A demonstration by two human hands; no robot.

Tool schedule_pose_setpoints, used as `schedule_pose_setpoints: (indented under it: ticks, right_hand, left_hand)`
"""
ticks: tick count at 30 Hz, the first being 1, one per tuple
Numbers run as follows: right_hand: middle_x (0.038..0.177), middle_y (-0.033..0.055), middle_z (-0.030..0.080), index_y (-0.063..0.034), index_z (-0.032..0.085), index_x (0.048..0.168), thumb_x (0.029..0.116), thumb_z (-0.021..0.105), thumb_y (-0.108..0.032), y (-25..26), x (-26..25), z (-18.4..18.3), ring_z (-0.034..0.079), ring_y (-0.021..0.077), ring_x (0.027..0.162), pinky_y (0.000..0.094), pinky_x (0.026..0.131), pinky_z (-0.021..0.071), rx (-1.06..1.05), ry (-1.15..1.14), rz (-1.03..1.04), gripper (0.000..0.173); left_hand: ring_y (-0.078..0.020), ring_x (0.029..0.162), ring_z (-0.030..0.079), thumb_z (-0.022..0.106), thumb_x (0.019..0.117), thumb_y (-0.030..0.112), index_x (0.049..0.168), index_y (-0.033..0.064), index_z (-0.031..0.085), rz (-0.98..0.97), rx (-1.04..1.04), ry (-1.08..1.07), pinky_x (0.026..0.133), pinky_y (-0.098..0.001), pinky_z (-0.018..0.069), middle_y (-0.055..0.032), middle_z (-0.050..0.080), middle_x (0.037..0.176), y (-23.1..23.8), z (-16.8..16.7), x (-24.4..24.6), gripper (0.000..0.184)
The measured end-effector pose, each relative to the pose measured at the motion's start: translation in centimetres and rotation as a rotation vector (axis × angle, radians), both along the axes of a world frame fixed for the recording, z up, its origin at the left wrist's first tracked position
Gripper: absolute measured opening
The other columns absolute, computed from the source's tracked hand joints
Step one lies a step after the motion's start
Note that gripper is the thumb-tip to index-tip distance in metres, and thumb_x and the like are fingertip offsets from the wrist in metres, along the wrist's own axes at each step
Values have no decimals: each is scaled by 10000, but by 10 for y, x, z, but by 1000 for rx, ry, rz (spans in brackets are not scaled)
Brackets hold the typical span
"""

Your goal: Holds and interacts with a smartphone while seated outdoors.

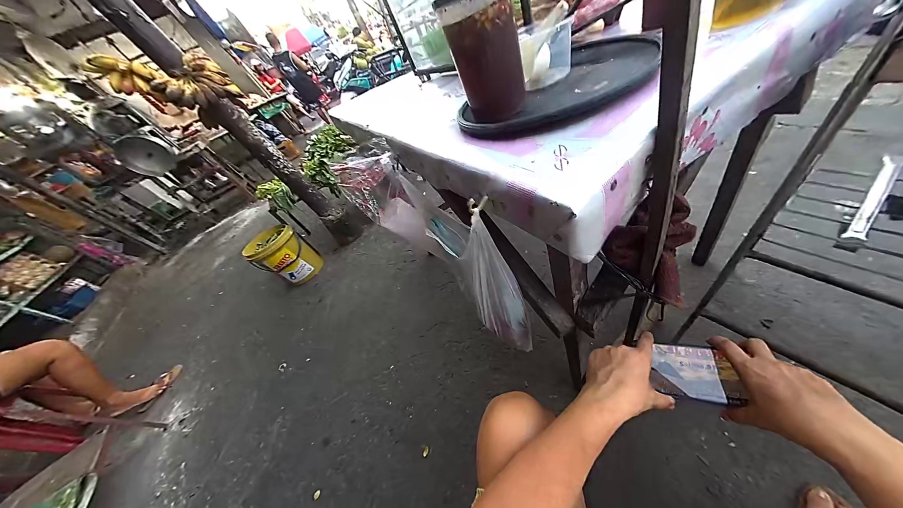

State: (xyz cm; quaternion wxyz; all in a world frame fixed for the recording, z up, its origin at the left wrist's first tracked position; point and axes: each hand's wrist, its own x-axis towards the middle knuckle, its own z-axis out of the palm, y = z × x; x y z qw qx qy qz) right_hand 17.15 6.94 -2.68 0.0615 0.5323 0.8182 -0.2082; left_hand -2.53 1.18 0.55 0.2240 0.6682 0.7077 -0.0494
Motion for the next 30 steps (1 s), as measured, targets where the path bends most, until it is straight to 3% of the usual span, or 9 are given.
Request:
schedule_pose_setpoints:
  ticks: [5, 9, 14, 20, 30]
  right_hand:
    - [1460, 312, 427, -149, 341, 1576, 706, 888, -53, -3, -1, 19, 620, 520, 1077, 658, 867, 525, -119, 51, 44, 1032]
    - [1430, 273, 454, -146, 334, 1583, 698, 872, -23, -5, 1, 12, 642, 468, 1028, 619, 842, 547, -118, 80, 3, 1043]
    - [1414, 250, 455, -75, 259, 1600, 699, 879, -27, -2, 1, 8, 653, 436, 1010, 577, 820, 567, -73, 35, -3, 1095]
    - [1385, 226, 477, -104, 390, 1532, 654, 903, -30, -2, 3, 9, 660, 414, 978, 557, 761, 579, -2, 34, 2, 1020]
    - [1365, 209, 494, -112, 439, 1486, 644, 907, -21, -5, 2, 11, 651, 410, 1013, 546, 760, 580, 16, 34, 4, 968]
  left_hand:
    - [-383, 1070, 683, 824, 780, 515, 1597, 224, 348, 25, -34, 67, 891, -596, 524, -182, 719, 1136, -2, 10, 2, 990]
    - [-389, 1016, 695, 822, 780, 552, 1589, 271, 357, 30, -51, 112, 862, -606, 528, -178, 731, 1071, -1, 4, 5, 975]
    - [-379, 1027, 692, 813, 777, 576, 1585, 223, 359, 39, -37, 133, 883, -579, 522, -173, 729, 1072, 1, 5, 8, 992]
    - [-364, 952, 707, 831, 770, 550, 1565, 205, 382, 45, 43, 128, 819, -560, 534, -152, 736, 983, -2, 1, 9, 976]
    - [-356, 963, 706, 836, 766, 549, 1559, 199, 373, 51, 39, 142, 823, -546, 533, -144, 733, 981, -4, 2, 10, 982]
